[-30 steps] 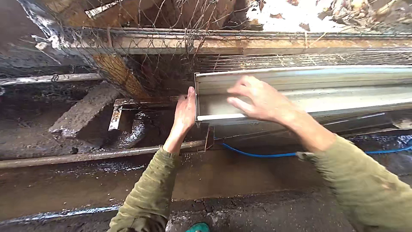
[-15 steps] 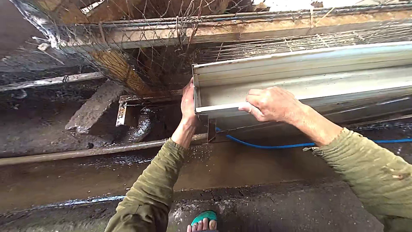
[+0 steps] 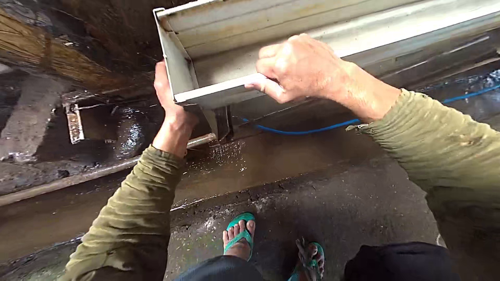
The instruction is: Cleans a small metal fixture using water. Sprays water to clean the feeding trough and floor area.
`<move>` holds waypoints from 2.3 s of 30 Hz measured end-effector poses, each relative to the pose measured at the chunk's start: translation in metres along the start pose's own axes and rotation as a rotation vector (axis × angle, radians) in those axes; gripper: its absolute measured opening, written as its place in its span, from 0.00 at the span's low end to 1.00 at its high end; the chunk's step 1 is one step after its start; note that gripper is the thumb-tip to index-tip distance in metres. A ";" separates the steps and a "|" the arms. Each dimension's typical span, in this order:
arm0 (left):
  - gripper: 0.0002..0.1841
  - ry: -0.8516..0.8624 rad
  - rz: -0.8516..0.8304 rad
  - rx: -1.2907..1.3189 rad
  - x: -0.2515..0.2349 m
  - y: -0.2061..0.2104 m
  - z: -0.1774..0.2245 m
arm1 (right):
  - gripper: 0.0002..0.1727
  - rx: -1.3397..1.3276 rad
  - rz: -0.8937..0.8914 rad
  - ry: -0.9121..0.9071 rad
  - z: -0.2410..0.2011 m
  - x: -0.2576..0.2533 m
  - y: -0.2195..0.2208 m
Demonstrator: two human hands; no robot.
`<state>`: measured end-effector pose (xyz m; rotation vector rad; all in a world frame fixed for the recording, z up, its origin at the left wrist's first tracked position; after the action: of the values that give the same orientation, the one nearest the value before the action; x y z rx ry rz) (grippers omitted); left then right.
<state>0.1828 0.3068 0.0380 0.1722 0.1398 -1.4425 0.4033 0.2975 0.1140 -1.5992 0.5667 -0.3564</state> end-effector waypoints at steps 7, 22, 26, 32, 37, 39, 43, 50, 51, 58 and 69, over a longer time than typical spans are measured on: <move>0.16 -0.208 -0.034 -0.151 0.048 -0.018 -0.009 | 0.11 -0.109 0.443 0.001 -0.077 0.086 0.110; 0.12 -0.453 -0.284 -0.238 0.225 -0.121 -0.052 | 0.27 -0.574 -0.214 0.980 0.046 0.015 0.527; 0.15 -0.603 -0.328 -0.100 0.252 -0.099 -0.086 | 0.25 -0.719 -0.393 0.847 0.031 0.022 0.500; 0.13 -0.703 -0.450 -0.067 0.263 -0.060 -0.121 | 0.37 -0.972 -0.603 0.833 0.022 0.081 0.427; 0.13 -0.715 -0.575 0.024 0.259 -0.010 -0.133 | 0.32 -1.092 -0.511 1.264 0.064 0.182 0.357; 0.12 -0.686 -0.619 0.033 0.252 0.013 -0.135 | 0.30 -1.123 -0.452 1.397 0.079 0.214 0.323; 0.14 -0.599 -0.757 -0.096 0.235 0.061 -0.124 | 0.31 -1.190 -0.256 1.542 0.104 0.258 0.282; 0.19 -0.325 -1.051 -0.393 0.193 0.138 -0.065 | 0.23 -1.594 0.266 1.573 0.124 0.320 0.281; 0.18 -0.256 -1.105 -0.454 0.186 0.152 -0.054 | 0.21 -1.618 0.287 1.541 0.122 0.325 0.274; 0.18 -0.023 -1.627 -1.072 0.169 0.283 0.025 | 0.12 -1.791 0.335 1.351 0.113 0.340 0.252; 0.22 -0.037 -1.827 -1.862 0.207 0.402 0.003 | 0.09 -1.685 0.483 1.370 0.101 0.377 0.224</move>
<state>0.6074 0.1533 0.0127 -1.9613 1.8487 -2.2828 0.7366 0.1648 -0.1577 -2.4173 2.7907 -0.6380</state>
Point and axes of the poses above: each hand's wrist, its own x-axis away from the middle knuckle, its own y-axis out of the palm, z = x × y, the point moved 6 cm from there along -x, towards the middle knuckle, and after that the axes turned 9 degrees about -z, right-handed, at the moved point
